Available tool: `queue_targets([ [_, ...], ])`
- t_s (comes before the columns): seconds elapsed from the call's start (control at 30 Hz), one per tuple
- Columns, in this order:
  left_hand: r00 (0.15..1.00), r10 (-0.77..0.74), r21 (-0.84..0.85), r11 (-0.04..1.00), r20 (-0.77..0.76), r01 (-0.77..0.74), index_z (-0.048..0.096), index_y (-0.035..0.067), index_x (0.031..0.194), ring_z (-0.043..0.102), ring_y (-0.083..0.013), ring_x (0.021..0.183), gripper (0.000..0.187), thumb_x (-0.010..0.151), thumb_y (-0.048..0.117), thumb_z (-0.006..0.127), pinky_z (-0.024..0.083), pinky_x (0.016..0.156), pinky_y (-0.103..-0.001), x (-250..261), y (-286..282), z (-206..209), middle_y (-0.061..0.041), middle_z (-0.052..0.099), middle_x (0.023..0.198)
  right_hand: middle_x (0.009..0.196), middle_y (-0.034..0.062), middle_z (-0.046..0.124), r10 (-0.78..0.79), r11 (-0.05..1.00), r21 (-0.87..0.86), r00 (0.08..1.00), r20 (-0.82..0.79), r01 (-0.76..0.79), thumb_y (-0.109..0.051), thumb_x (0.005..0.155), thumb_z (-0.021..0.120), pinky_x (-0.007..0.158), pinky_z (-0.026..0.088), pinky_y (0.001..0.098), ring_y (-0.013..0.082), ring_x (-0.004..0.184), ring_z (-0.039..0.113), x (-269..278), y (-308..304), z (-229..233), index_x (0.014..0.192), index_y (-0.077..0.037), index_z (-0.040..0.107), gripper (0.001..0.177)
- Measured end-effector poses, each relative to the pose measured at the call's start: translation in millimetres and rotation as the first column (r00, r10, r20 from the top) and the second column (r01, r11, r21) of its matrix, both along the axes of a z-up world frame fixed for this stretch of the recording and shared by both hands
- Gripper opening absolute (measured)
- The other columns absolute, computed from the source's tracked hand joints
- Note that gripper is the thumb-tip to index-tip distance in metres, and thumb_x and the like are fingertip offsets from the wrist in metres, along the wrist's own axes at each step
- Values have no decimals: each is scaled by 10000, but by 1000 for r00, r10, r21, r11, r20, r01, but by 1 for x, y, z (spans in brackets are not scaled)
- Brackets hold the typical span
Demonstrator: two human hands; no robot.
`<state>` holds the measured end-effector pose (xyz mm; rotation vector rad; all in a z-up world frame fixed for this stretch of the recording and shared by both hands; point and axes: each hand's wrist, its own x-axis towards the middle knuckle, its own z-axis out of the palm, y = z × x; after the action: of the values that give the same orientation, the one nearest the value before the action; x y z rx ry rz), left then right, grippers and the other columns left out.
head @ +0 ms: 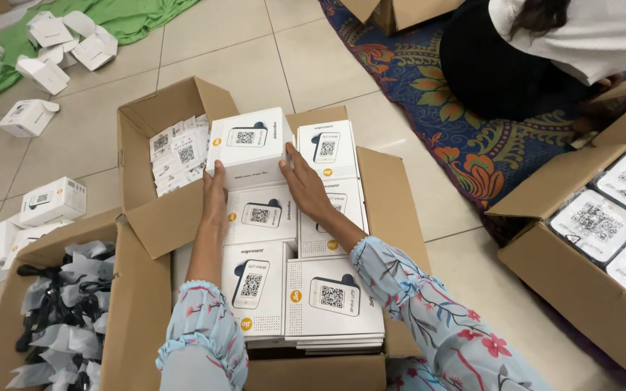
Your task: The person is packing small product boxes into larger cardboard shipping containers in a warehouse environment.
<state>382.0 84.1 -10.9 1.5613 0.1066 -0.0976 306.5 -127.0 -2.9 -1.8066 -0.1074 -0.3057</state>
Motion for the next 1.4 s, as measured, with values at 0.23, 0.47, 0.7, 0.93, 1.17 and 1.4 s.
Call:
queue_targets([
  [0.23,910,273,500,767,313,-403,76,-57,1596,127,-411,1583,983,1064,565,621,194,1279,-452,-13,-34,-35,-293,143,1665,1543,244,466,-18,999,30,987,-159,23,-518,1012,411,1116,410,426,416,1304,549,-60,-17,29,1563,-47,341,728],
  [0.47,868,-45,273,956,494,-106,424,46,1535,433,-314,1480,587,1075,405,482,354,1211,-420,-204,-187,-5,-185,446,1583,1587,201,458,-345,900,281,939,-7,333,-368,1055,499,1173,387,391,306,1474,452,-226,-83,-6,1541,-14,373,614],
  [0.7,837,-547,134,831,22,539,487,60,1482,523,-264,1403,630,1024,492,485,389,1147,-363,-340,-315,-79,-177,553,1501,1579,157,474,-745,577,315,644,-177,754,-347,1038,518,1158,385,375,276,1459,464,-402,-196,-49,1539,-35,390,604],
  [0.93,614,-769,224,576,-178,787,434,52,1510,516,-285,1408,714,984,528,518,387,1155,-372,-460,-430,-168,-199,530,1517,1543,181,507,-958,226,-41,214,-189,973,-379,1038,545,1161,373,411,329,1434,477,-555,-268,-88,1527,-36,417,611],
  [1.17,423,-806,226,359,-414,906,349,48,1559,397,-312,1473,723,1033,519,506,316,1188,-383,-541,-448,-230,-195,447,1567,1498,271,482,-974,-64,-232,-112,-197,971,-371,1048,581,1101,364,472,423,1355,462,-630,-273,-188,1526,22,381,651],
  [1.4,503,-793,152,481,-344,863,550,84,1475,580,-275,1362,558,1004,383,528,401,1119,-353,-515,-407,-188,-132,642,1453,1358,166,646,-784,13,-47,-18,-620,999,-435,977,561,1035,450,399,299,1228,613,-598,-238,-158,1486,-96,483,617],
])
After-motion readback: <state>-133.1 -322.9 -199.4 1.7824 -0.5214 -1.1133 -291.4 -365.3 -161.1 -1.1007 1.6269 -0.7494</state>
